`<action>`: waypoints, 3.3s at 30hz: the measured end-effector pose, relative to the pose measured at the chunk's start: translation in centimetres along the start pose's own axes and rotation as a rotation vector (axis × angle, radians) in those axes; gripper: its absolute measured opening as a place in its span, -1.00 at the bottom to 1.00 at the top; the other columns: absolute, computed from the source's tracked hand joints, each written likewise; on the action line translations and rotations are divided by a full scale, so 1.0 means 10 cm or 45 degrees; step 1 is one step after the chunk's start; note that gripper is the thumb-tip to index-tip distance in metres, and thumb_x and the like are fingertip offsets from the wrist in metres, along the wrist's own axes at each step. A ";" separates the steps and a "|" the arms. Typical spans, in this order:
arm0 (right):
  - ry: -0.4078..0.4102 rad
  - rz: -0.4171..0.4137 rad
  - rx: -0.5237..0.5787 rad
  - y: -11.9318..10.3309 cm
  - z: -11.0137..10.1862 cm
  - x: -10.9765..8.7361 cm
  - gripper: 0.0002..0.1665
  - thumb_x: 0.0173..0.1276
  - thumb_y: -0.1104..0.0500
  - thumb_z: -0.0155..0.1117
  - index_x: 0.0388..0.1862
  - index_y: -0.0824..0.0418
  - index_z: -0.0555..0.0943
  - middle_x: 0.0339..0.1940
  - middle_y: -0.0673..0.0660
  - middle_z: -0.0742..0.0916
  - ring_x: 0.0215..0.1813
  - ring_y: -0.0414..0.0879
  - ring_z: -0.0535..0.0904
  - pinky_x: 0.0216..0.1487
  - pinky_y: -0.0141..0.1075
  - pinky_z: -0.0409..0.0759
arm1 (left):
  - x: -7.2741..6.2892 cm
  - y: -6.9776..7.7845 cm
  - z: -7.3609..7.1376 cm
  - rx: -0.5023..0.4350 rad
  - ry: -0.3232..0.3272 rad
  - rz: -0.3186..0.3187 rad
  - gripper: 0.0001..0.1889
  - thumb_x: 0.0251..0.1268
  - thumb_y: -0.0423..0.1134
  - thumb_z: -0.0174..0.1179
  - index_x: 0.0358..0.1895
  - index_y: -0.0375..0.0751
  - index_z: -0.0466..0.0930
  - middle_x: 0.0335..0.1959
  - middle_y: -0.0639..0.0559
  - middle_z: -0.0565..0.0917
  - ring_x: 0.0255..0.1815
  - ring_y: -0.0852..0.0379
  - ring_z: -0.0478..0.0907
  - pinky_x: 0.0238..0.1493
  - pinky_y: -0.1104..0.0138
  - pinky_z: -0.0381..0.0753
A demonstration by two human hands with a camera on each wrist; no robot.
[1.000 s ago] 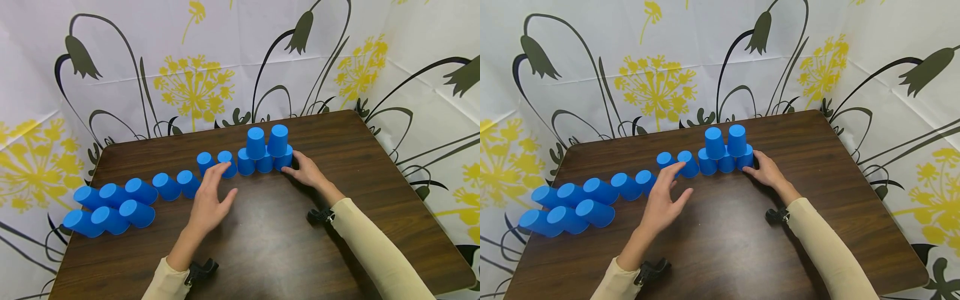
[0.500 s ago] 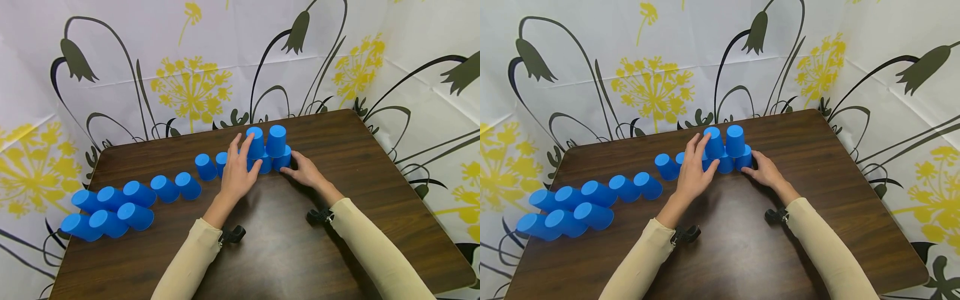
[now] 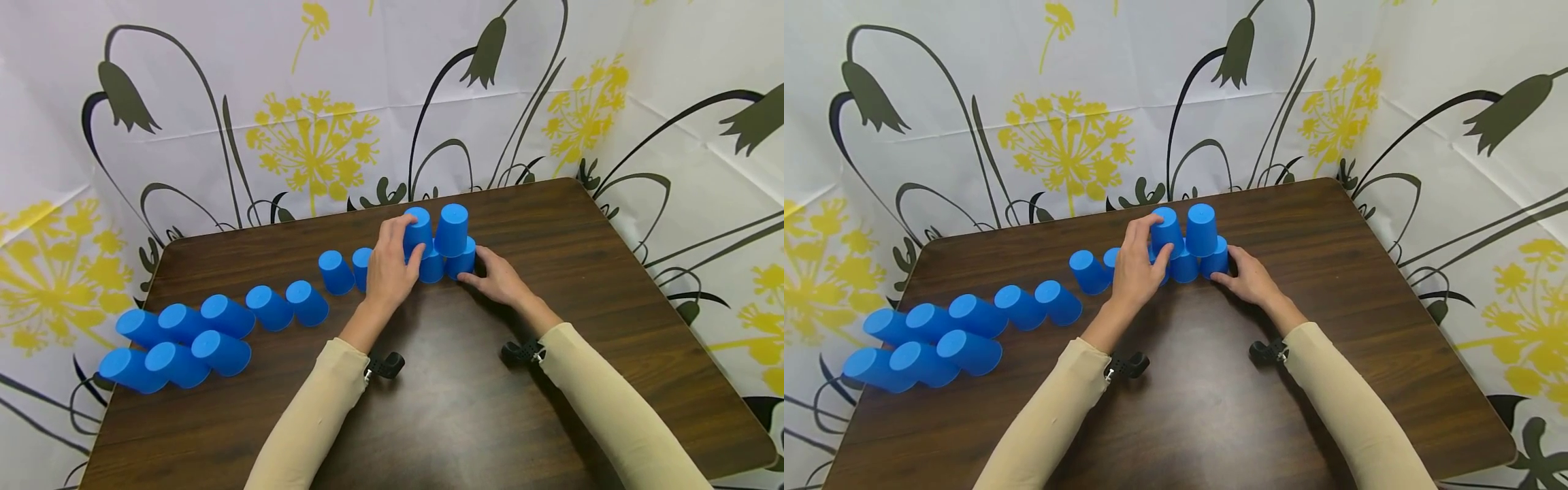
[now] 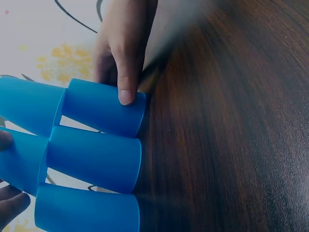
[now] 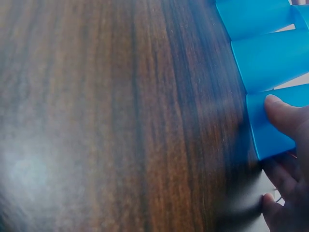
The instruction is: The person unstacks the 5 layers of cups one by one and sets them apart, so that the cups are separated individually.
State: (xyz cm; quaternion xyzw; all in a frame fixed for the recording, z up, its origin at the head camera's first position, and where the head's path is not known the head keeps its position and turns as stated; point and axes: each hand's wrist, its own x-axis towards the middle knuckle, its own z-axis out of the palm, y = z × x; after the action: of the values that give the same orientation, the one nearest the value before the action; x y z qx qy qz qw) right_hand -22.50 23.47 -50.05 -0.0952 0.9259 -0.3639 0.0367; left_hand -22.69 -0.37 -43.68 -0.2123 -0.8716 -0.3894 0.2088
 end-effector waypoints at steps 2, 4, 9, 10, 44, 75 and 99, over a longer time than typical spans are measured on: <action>-0.002 0.001 0.001 0.00 0.00 0.00 -0.14 0.37 -0.06 0.32 0.48 0.27 0.23 0.39 0.33 0.44 0.42 0.26 0.32 0.38 0.20 0.24 | 0.00 -0.01 0.01 -0.004 0.002 0.006 -0.50 0.34 -0.21 0.27 0.29 0.00 0.33 0.22 -0.11 0.43 -0.01 -0.10 0.63 -0.08 0.08 0.67; -0.002 0.003 0.003 0.00 0.01 0.00 -0.15 0.37 -0.06 0.31 0.48 0.27 0.23 0.40 0.32 0.44 0.42 0.25 0.31 0.38 0.20 0.24 | 0.00 -0.02 0.01 -0.007 -0.001 0.005 -0.51 0.35 -0.21 0.26 0.29 0.00 0.32 0.22 -0.10 0.42 -0.04 -0.09 0.63 -0.10 0.09 0.67; -0.001 0.007 0.003 0.02 0.01 -0.01 -0.15 0.37 -0.07 0.31 0.48 0.27 0.23 0.40 0.32 0.44 0.43 0.24 0.31 0.39 0.19 0.23 | -0.05 -0.02 -0.06 -0.011 -0.004 0.002 -0.51 0.37 -0.21 0.24 0.30 0.01 0.31 0.24 -0.10 0.41 -0.04 -0.08 0.63 -0.11 0.09 0.67; -0.001 0.006 0.003 0.02 0.01 -0.01 -0.15 0.37 -0.07 0.31 0.48 0.27 0.23 0.40 0.32 0.44 0.43 0.24 0.31 0.39 0.19 0.23 | -0.07 -0.02 -0.09 -0.013 0.004 0.004 -0.51 0.37 -0.21 0.24 0.30 0.01 0.31 0.24 -0.10 0.42 -0.03 -0.08 0.63 -0.10 0.09 0.67; 0.009 -0.018 -0.009 0.05 0.02 0.01 -0.16 0.38 -0.07 0.30 0.49 0.24 0.23 0.41 0.29 0.43 0.44 0.22 0.29 0.40 0.17 0.22 | -1.89 -0.83 -1.67 0.319 0.263 -0.431 -0.42 0.13 -0.46 0.38 0.23 -0.26 0.37 0.15 -0.31 0.43 0.10 -0.33 0.52 -0.08 -0.23 0.56; 0.008 -0.019 0.003 0.05 0.02 0.00 -0.14 0.38 -0.08 0.30 0.50 0.25 0.22 0.42 0.29 0.42 0.44 0.22 0.29 0.39 0.17 0.24 | -1.87 -0.73 -1.68 0.451 0.286 -0.543 -0.37 0.09 -0.41 0.42 0.24 -0.31 0.35 0.17 -0.34 0.42 0.07 -0.31 0.52 -0.10 -0.20 0.60; 0.006 -0.003 0.004 0.03 0.00 -0.02 -0.15 0.38 -0.05 0.31 0.49 0.28 0.22 0.42 0.32 0.42 0.44 0.24 0.28 0.39 0.19 0.23 | -0.97 0.01 -0.73 -0.046 -0.027 0.074 -0.37 0.18 -0.34 0.38 0.33 -0.17 0.37 0.31 -0.08 0.42 0.28 0.01 0.42 0.15 0.07 0.56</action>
State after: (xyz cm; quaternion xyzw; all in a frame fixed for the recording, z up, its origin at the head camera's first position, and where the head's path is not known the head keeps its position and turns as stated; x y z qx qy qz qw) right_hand -22.35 23.72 -50.23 -0.0953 0.9253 -0.3655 0.0344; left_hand -13.21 -7.87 -44.29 -0.2454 -0.8600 -0.3965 0.2071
